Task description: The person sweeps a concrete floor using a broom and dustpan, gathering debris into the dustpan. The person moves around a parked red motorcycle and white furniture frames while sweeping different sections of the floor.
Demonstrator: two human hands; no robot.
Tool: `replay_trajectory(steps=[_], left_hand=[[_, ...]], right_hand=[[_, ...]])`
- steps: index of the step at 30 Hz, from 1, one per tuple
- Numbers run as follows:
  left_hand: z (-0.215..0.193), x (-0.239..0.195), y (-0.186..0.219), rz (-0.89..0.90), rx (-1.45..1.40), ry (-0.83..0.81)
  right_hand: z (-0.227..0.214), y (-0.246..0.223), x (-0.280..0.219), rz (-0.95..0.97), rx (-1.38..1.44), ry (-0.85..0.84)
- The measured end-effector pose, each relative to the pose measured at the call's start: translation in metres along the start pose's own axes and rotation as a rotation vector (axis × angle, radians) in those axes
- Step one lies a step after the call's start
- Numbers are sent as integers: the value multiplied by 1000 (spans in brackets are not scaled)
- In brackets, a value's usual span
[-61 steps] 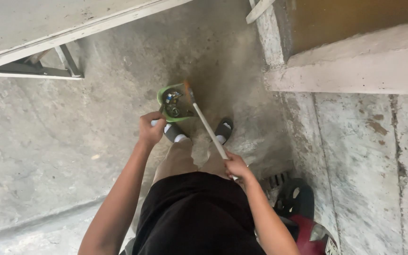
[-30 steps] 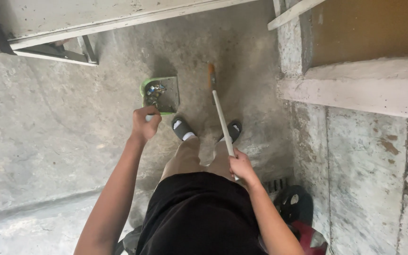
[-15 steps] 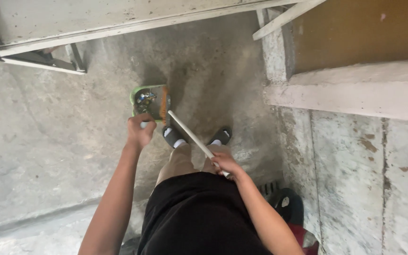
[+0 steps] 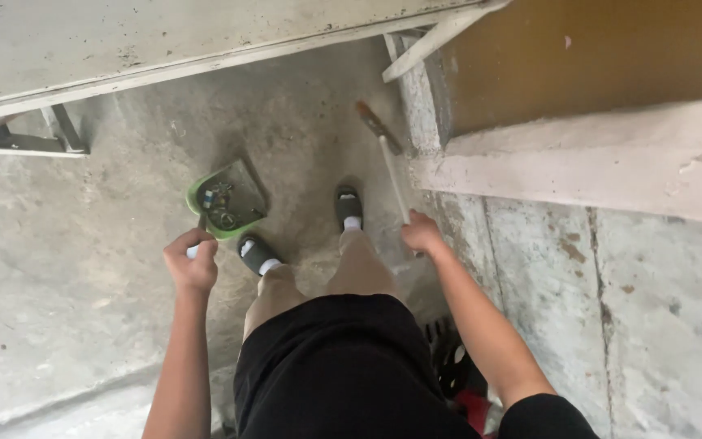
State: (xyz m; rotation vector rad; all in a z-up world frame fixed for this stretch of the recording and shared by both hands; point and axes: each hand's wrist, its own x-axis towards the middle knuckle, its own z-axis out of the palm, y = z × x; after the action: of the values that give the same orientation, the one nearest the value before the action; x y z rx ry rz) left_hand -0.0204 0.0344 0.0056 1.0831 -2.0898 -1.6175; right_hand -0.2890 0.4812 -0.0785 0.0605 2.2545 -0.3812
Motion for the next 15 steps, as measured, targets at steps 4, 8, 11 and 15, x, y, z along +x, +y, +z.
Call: replay_trajectory(steps=[4, 8, 11, 15], left_hand=[[66, -8, 15, -60, 40, 133], [134, -13, 29, -164, 53, 281], [167, -10, 38, -182, 14, 377], [181, -23, 51, -232, 24, 399]], right_hand=[[-17, -10, 78, -56, -228, -46], [9, -32, 82, -125, -221, -220], [14, -38, 50, -163, 20, -510], [-17, -39, 12, -121, 195, -732]])
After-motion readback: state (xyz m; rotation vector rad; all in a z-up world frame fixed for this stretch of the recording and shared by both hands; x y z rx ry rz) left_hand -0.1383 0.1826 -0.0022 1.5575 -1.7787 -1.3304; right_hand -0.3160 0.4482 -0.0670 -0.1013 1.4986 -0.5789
